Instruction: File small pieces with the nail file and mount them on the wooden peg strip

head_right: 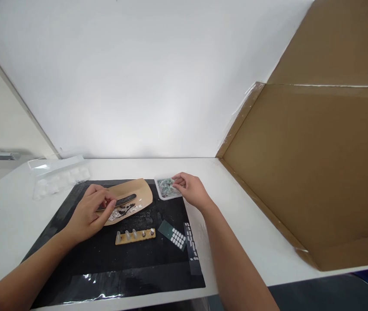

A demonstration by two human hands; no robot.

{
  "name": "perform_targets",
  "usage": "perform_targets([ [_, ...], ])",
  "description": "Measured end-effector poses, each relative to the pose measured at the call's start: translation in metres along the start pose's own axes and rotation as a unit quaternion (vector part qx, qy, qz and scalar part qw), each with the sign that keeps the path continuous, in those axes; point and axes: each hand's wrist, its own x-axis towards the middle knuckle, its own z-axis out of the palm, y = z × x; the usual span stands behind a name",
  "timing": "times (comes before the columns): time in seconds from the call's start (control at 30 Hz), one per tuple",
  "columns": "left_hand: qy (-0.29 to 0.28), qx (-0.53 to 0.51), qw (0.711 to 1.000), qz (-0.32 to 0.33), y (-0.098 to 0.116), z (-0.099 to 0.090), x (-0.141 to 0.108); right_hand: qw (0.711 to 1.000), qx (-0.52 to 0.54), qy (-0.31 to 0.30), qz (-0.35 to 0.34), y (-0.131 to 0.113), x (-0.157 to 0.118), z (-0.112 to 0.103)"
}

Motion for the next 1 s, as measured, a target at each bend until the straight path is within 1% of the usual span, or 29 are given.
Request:
perform_targets([
  [0.2, 0.006, 0.006, 1.0, 0.006, 0.0004, -0.0004, 0.0009, 0.998, 0.057, 0.034, 0.021, 0.0041, 0.0013, 0.0027],
  [0.67, 0.001, 0.009, 1.0, 0.009, -0.001, -0.0004, 0.0001, 0.997, 0.08, -0.013, 0.017, -0.0027, 0.0005, -0.0005],
  [1.0, -0.003, 0.009, 1.0, 0.002, -0.0006, 0.0, 0.0003, 0.997, 0.073, 0.008, 0.024, -0.0015, 0.0009, -0.0006],
])
